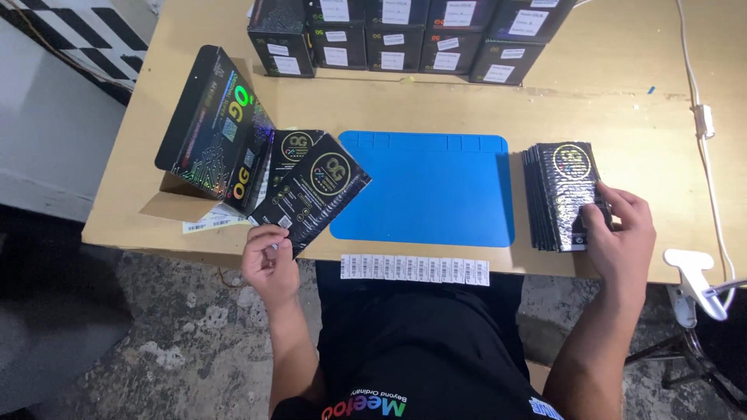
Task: Inspecting mobile phone replacement screens by removing them from protective sleeves and checking their condition.
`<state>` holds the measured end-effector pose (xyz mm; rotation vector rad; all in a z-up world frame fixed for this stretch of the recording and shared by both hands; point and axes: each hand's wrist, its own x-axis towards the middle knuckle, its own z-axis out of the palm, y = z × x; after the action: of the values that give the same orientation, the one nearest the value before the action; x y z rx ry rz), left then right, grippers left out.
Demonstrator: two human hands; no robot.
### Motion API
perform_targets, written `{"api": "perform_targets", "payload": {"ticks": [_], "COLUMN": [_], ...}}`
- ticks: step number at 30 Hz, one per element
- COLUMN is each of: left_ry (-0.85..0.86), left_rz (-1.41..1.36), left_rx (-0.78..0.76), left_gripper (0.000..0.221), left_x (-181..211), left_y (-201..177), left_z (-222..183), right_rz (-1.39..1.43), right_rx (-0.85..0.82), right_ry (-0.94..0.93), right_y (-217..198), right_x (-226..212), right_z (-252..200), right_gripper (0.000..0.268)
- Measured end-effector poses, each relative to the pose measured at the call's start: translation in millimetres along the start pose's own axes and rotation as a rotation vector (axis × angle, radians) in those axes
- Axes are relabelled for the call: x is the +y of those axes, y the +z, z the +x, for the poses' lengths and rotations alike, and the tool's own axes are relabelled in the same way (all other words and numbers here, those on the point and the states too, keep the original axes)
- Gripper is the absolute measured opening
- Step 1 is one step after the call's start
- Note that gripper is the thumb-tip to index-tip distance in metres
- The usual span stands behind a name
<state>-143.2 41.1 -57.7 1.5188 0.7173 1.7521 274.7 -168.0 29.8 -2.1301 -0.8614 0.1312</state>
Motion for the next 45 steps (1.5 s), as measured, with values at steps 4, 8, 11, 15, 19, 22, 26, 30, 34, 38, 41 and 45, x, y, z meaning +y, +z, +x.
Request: {"api": "perform_targets", "payload": {"ticks": [4,8,11,15,19,22,26,30,34,38,41,45], "left_ry": [0.002,0.055,0.078,0.056,0.061,0.05,-0.002,0.165,0.217,0.207,0.202,0.18], "left_rz": [-0.073,-0.133,-0.214,-0.256,-0.26,-0.005,0.206,0.308,0.352,0.318,0.288,0.289], "left_rx": [-0.036,-0.166,-0.298,-0.468,-0.424,-0.512,-0.68,-0.687,-0.666,-0.686,-0.705,-0.686], "left_gripper": [0.009,0.016,0.016,0.008,0.014,0.055,0.08,0.105,0.112,0.107,0.105,0.108], "left_x": [0.7,8.1,20.9,41.0,35.6,55.6,48.7,43.6,30.6,23.4,23.8,25.3], "left_y": [4.8,11.4,30.3,61.6,84.8,93.7,97.1,105.3,109.2,108.0,108.2,105.2], "left_z": [-0.8,0.7,0.5,-4.5,-20.9,-14.4,-11.7,-11.2,-15.0,-15.8,-13.8,-1.0], "right_rz": [-0.039,0.258,0.594,0.788,0.963,0.978,0.974,0.934,0.936,0.882,0.886,0.869], "right_rx": [0.071,0.224,-0.09,-0.535,-0.315,-0.277,-0.209,-0.19,-0.227,-0.347,-0.399,-0.351], "right_ry": [-0.063,-0.333,-0.358,-0.433,-0.401,-0.359,-0.311,-0.297,-0.249,-0.265,-0.26,-0.249], "right_y": [1.8,2.5,11.2,25.1,59.4,60.2,61.5,70.6,58.1,51.7,43.7,45.2], "right_x": [7.4,8.5,0.5,-62.4,-56.1,-59.5,-60.3,-27.0,-64.5,-71.8,-80.8,-43.9], "right_z": [-4.0,-18.3,-39.0,-65.2,-68.9,-70.4,-69.3,-60.4,-66.2,-58.4,-57.3,-49.1], "right_gripper": [0.039,0.01,0.015,0.023,0.011,0.012,0.012,0.019,0.026,0.016,0.016,0.01]}}
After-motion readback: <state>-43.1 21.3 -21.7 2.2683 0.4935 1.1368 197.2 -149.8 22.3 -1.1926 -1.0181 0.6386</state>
